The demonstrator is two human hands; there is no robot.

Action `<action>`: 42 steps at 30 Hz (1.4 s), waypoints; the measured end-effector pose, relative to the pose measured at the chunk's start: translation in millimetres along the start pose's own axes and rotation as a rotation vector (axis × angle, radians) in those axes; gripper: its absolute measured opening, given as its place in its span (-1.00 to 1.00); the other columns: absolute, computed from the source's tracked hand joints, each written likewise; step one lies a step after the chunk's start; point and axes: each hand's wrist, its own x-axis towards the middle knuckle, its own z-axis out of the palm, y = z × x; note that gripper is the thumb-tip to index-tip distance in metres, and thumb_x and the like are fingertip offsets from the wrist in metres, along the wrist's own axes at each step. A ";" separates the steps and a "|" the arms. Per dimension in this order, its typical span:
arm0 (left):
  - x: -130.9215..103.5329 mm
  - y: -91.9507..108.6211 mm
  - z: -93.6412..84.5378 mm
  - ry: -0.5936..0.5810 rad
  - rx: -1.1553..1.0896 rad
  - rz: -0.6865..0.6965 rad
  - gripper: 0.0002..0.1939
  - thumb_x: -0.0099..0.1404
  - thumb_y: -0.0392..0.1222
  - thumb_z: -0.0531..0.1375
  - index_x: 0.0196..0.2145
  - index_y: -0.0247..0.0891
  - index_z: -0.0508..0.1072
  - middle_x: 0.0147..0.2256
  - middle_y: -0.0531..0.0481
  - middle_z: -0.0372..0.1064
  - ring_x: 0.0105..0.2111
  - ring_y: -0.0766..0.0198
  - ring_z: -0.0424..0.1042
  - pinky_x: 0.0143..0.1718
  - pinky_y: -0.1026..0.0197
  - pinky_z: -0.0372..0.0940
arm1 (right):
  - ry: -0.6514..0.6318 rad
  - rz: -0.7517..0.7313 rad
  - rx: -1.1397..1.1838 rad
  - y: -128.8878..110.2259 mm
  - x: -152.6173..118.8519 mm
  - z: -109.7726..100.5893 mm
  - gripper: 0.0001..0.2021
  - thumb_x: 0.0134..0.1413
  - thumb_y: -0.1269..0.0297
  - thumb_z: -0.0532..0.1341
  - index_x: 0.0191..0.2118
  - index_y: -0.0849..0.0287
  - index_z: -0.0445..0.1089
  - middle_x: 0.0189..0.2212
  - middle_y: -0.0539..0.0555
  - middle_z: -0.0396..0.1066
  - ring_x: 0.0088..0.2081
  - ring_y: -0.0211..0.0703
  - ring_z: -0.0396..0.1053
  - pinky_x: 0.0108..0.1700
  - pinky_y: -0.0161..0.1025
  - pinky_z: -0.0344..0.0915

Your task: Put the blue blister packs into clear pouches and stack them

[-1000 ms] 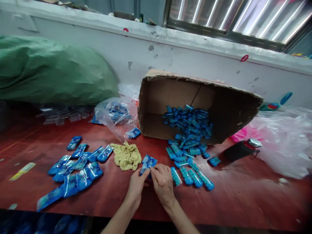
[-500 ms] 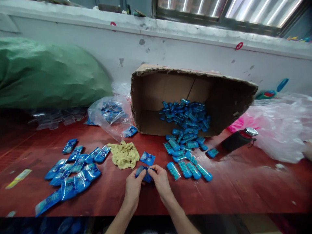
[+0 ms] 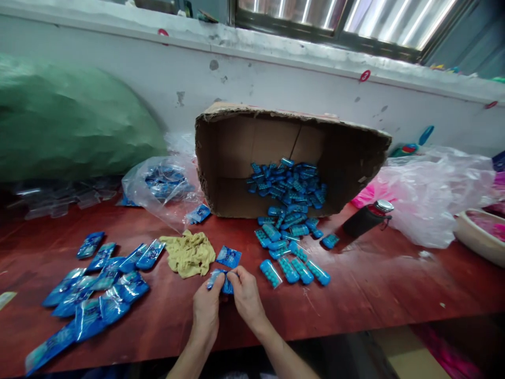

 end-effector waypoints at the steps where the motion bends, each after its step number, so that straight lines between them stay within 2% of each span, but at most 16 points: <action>1: -1.8 3.0 -0.2 -0.044 -0.028 -0.034 -0.66 -0.18 -0.02 0.29 -0.52 -0.36 0.43 -0.64 0.09 0.31 -0.65 0.39 0.25 -0.65 0.33 0.15 | -0.010 -0.013 -0.031 -0.9 0.4 -2.4 -0.73 0.12 0.26 -0.01 -0.53 0.19 0.29 -0.63 -0.08 0.24 -0.53 -0.30 0.20 -0.50 -0.41 0.10; 3: -5.8 10.4 -1.8 -0.155 -0.086 -0.124 -0.68 -0.16 -0.05 0.31 -0.52 -0.37 0.41 -0.64 0.09 0.30 -0.67 0.42 0.23 -0.68 0.35 0.14 | -0.033 -0.040 -0.070 -2.4 1.7 -11.5 -0.70 0.13 0.22 -0.01 -0.55 0.19 0.28 -0.63 -0.08 0.23 -0.54 -0.30 0.21 -0.49 -0.40 0.11; 5: -8.8 17.3 -4.6 -0.205 -0.126 -0.205 -0.71 -0.14 -0.10 0.32 -0.52 -0.37 0.39 -0.64 0.08 0.30 -0.67 0.42 0.24 -0.71 0.37 0.12 | -0.022 -0.100 -0.170 -1.9 3.2 -26.1 -0.73 0.12 0.21 0.02 -0.52 0.18 0.31 -0.56 -0.04 0.28 -0.48 -0.26 0.26 -0.41 -0.37 0.15; 7: -10.2 21.8 -8.0 -0.162 -0.153 -0.258 -0.76 -0.11 -0.18 0.31 -0.54 -0.36 0.36 -0.65 0.08 0.30 -0.68 0.42 0.24 -0.73 0.38 0.11 | 0.042 -0.155 -0.405 2.8 4.6 -43.9 -0.84 0.08 0.23 0.08 -0.36 0.16 0.35 -0.40 0.05 0.34 -0.35 -0.17 0.32 -0.32 -0.30 0.19; 8: -10.4 22.9 -9.4 -0.125 -0.170 -0.277 -0.79 -0.09 -0.21 0.30 -0.55 -0.34 0.33 -0.67 0.09 0.30 -0.70 0.43 0.24 -0.74 0.39 0.11 | 0.080 -0.152 -0.568 6.8 5.5 -52.5 -0.83 0.05 0.24 0.12 -0.25 0.16 0.34 -0.33 0.13 0.34 -0.30 -0.09 0.33 -0.31 -0.26 0.20; 10: -10.6 23.3 -11.2 -0.073 -0.206 -0.319 -0.82 -0.03 -0.25 0.27 -0.56 -0.32 0.30 -0.69 0.11 0.27 -0.73 0.43 0.22 -0.76 0.39 0.10 | 0.099 -0.064 -0.852 16.8 7.4 -65.6 -0.69 -0.04 0.29 0.20 -0.11 0.20 0.29 -0.28 0.24 0.34 -0.30 0.04 0.36 -0.38 -0.19 0.22; 11: -10.9 23.0 -11.4 -0.057 -0.219 -0.345 -0.83 0.00 -0.26 0.25 -0.56 -0.31 0.29 -0.70 0.11 0.27 -0.74 0.44 0.22 -0.77 0.39 0.10 | 0.085 -0.019 -0.941 21.6 8.7 -69.4 -0.63 -0.08 0.32 0.22 -0.07 0.21 0.27 -0.28 0.27 0.34 -0.32 0.08 0.37 -0.42 -0.19 0.22; 13: -11.6 22.3 -11.2 -0.037 -0.230 -0.405 -0.85 0.05 -0.26 0.22 -0.54 -0.30 0.28 -0.70 0.11 0.27 -0.76 0.44 0.22 -0.77 0.40 0.10 | 0.045 0.018 -0.970 28.1 12.0 -71.5 -0.60 -0.11 0.39 0.24 -0.07 0.20 0.27 -0.29 0.27 0.35 -0.37 0.07 0.38 -0.47 -0.19 0.21; 15: -12.3 21.9 -10.7 -0.033 -0.236 -0.461 -0.87 0.09 -0.23 0.18 -0.52 -0.29 0.29 -0.70 0.10 0.28 -0.77 0.44 0.22 -0.78 0.41 0.09 | 0.026 -0.020 -0.894 28.5 16.0 -68.9 -0.61 -0.10 0.41 0.21 -0.06 0.17 0.27 -0.28 0.23 0.34 -0.37 0.02 0.39 -0.44 -0.21 0.24; 17: -12.4 22.3 -10.5 -0.033 -0.251 -0.493 -0.87 0.11 -0.20 0.17 -0.50 -0.28 0.28 -0.71 0.09 0.28 -0.78 0.44 0.21 -0.78 0.42 0.08 | 0.030 -0.064 -0.664 23.4 19.2 -65.2 -0.60 -0.06 0.40 0.15 -0.02 0.15 0.22 -0.26 0.16 0.34 -0.34 -0.07 0.39 -0.39 -0.23 0.28; 21: -12.0 24.4 -9.2 -0.012 -0.265 -0.520 -0.85 0.12 -0.17 0.16 -0.49 -0.27 0.27 -0.72 0.09 0.26 -0.77 0.44 0.21 -0.77 0.43 0.07 | -0.046 0.052 0.237 7.3 14.7 -60.0 -0.56 0.00 0.33 0.06 0.05 0.11 0.04 -0.38 -0.02 0.30 -0.44 -0.22 0.37 -0.49 -0.29 0.36; 22: -12.3 24.9 -8.1 -0.010 -0.265 -0.527 -0.85 0.12 -0.16 0.16 -0.49 -0.27 0.27 -0.72 0.09 0.26 -0.77 0.44 0.21 -0.77 0.43 0.07 | -0.075 0.092 0.415 3.9 11.1 -58.7 -0.56 -0.01 0.31 0.08 0.04 0.09 0.04 -0.38 -0.03 0.29 -0.44 -0.23 0.37 -0.52 -0.30 0.38; 24: -13.2 25.4 -5.5 -0.015 -0.269 -0.533 -0.84 0.13 -0.15 0.15 -0.49 -0.28 0.27 -0.73 0.09 0.25 -0.78 0.45 0.20 -0.77 0.43 0.07 | -0.106 0.131 0.622 -0.8 2.9 -55.5 -0.56 -0.06 0.29 0.14 0.00 0.08 0.07 -0.31 -0.01 0.28 -0.39 -0.21 0.36 -0.52 -0.29 0.41; 27: -14.6 24.1 -2.9 -0.042 -0.282 -0.527 -0.83 0.12 -0.13 0.15 -0.50 -0.27 0.27 -0.73 0.09 0.23 -0.78 0.44 0.19 -0.77 0.43 0.07 | -0.114 0.142 0.706 -3.7 -6.4 -50.8 -0.57 -0.11 0.30 0.19 -0.04 0.08 0.12 -0.24 0.03 0.28 -0.32 -0.18 0.35 -0.49 -0.28 0.43; 37: -15.0 21.1 -7.0 -0.040 -0.274 -0.482 -0.82 0.12 -0.12 0.15 -0.50 -0.27 0.26 -0.72 0.08 0.23 -0.75 0.43 0.22 -0.75 0.42 0.11 | -0.136 0.099 0.679 -3.6 -12.5 -46.3 -0.59 -0.08 0.31 0.19 -0.05 0.04 0.13 -0.14 0.05 0.28 -0.29 -0.17 0.34 -0.39 -0.25 0.41; 42: -14.6 20.7 -7.5 -0.026 -0.252 -0.408 -0.83 0.14 -0.14 0.14 -0.50 -0.28 0.26 -0.73 0.08 0.24 -0.74 0.42 0.24 -0.73 0.41 0.12 | -0.087 0.020 0.542 -0.2 -15.6 -43.1 -0.60 -0.07 0.34 0.17 -0.04 0.08 0.16 -0.11 0.08 0.29 -0.17 -0.12 0.32 -0.20 -0.22 0.34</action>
